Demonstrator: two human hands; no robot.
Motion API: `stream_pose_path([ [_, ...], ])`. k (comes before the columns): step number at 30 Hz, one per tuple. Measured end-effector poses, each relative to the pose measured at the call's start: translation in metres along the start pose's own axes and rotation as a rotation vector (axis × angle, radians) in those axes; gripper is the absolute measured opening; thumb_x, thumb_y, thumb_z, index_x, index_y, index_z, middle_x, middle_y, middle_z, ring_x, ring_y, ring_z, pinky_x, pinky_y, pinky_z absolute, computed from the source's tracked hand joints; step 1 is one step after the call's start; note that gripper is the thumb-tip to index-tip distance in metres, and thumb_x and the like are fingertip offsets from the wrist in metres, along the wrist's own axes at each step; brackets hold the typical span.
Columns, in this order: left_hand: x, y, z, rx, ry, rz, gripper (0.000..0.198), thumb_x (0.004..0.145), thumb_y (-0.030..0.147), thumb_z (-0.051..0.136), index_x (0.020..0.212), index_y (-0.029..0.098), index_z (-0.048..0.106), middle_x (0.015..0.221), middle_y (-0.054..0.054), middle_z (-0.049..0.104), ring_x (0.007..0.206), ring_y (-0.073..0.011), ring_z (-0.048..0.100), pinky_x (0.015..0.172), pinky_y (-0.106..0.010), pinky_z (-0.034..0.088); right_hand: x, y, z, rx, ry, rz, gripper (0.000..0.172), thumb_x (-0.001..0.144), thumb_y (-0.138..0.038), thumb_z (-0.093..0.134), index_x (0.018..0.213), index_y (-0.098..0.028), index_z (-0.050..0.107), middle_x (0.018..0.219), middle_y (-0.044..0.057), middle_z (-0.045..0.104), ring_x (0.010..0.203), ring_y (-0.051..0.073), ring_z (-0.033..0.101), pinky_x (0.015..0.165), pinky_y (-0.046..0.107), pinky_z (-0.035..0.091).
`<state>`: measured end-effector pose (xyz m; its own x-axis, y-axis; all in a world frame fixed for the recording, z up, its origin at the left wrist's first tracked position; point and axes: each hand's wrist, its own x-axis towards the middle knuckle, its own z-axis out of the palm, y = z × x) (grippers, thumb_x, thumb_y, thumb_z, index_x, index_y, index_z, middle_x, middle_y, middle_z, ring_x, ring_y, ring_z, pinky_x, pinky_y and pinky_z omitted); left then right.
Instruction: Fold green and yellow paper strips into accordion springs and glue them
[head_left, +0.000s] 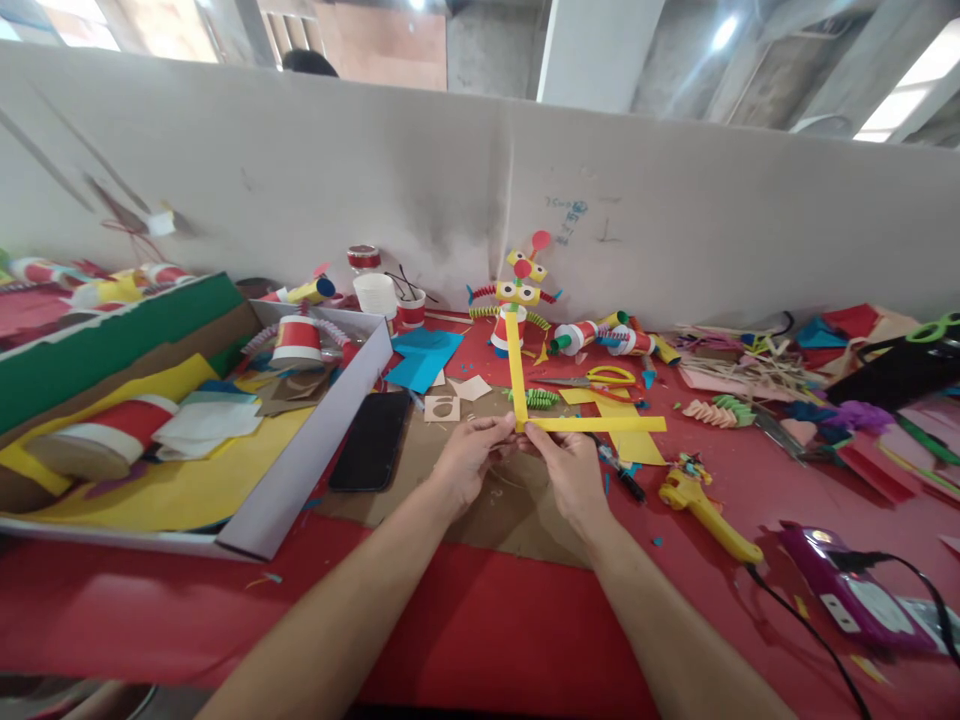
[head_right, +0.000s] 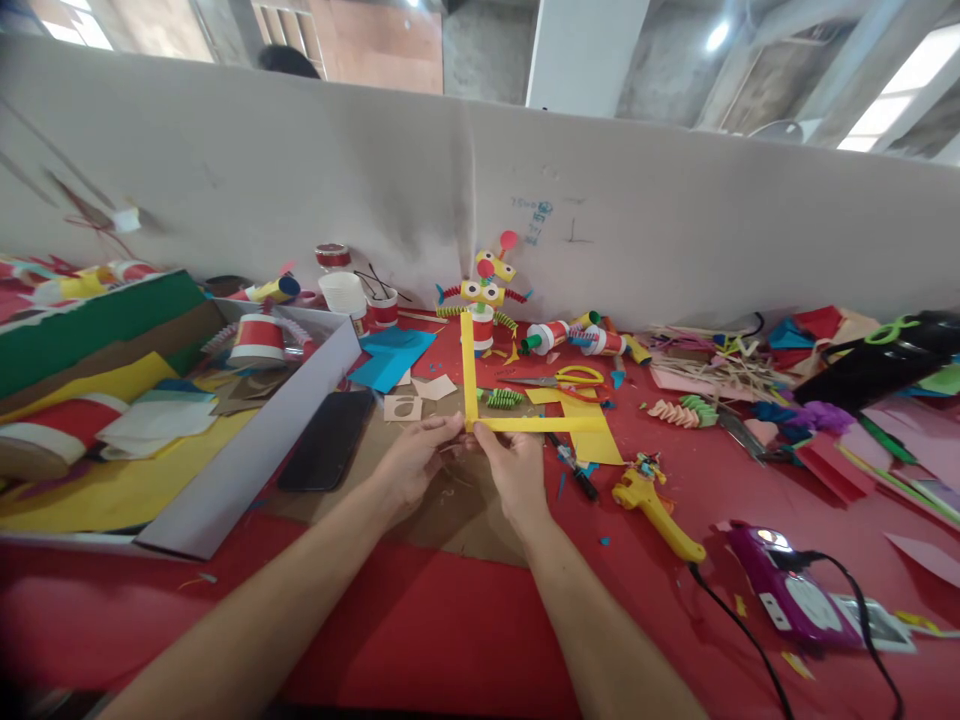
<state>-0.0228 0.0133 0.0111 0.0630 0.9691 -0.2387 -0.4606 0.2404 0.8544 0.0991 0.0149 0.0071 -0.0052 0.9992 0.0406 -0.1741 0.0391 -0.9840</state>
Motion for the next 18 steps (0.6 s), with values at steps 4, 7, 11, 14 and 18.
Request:
stream_pose_path([
  [4, 0.000, -0.002, -0.002, 0.070, -0.006, 0.025, 0.023, 0.060, 0.033, 0.073, 0.069, 0.013, 0.066, 0.064, -0.004, 0.064, 0.059, -0.0110, 0.058, 0.060, -0.023, 0.042, 0.002, 0.000, -0.005, -0.117, -0.076, -0.033, 0.026, 0.073, -0.040, 0.061, 0.078, -0.016, 0.069, 0.070, 0.004, 0.069, 0.061, 0.018, 0.063, 0.064, 0.032, 0.051],
  [7, -0.001, 0.001, -0.001, 0.046, 0.025, -0.014, 0.023, 0.057, 0.031, 0.075, 0.065, 0.014, 0.063, 0.065, -0.004, 0.065, 0.061, -0.0132, 0.060, 0.064, -0.026, 0.045, 0.004, -0.003, -0.010, -0.312, -0.122, -0.108, 0.029, 0.076, -0.043, 0.057, 0.073, -0.016, 0.068, 0.063, 0.004, 0.066, 0.057, 0.018, 0.060, 0.056, 0.029, 0.048],
  [11, -0.004, 0.006, 0.000, 0.032, 0.019, -0.070, 0.024, 0.055, 0.030, 0.077, 0.064, 0.014, 0.061, 0.064, -0.005, 0.065, 0.062, -0.0147, 0.062, 0.066, -0.028, 0.047, 0.005, -0.006, -0.015, -0.457, -0.105, -0.209, 0.030, 0.077, -0.043, 0.056, 0.066, -0.016, 0.066, 0.059, 0.003, 0.063, 0.054, 0.016, 0.056, 0.052, 0.026, 0.043],
  [14, -0.004, 0.006, 0.000, 0.065, -0.005, -0.055, 0.026, 0.055, 0.033, 0.076, 0.064, 0.013, 0.062, 0.062, -0.006, 0.065, 0.060, -0.0141, 0.061, 0.061, -0.025, 0.046, 0.006, -0.004, -0.015, -0.383, -0.129, -0.142, 0.033, 0.077, -0.045, 0.055, 0.067, -0.016, 0.065, 0.058, 0.003, 0.063, 0.051, 0.015, 0.055, 0.050, 0.025, 0.043],
  [18, -0.002, 0.002, 0.000, 0.091, 0.015, -0.035, 0.028, 0.055, 0.035, 0.076, 0.064, 0.012, 0.062, 0.061, -0.006, 0.065, 0.058, -0.0136, 0.060, 0.056, -0.023, 0.044, 0.007, -0.001, -0.014, -0.323, -0.158, -0.097, 0.033, 0.076, -0.046, 0.055, 0.068, -0.016, 0.065, 0.058, 0.003, 0.063, 0.051, 0.015, 0.055, 0.049, 0.025, 0.043],
])
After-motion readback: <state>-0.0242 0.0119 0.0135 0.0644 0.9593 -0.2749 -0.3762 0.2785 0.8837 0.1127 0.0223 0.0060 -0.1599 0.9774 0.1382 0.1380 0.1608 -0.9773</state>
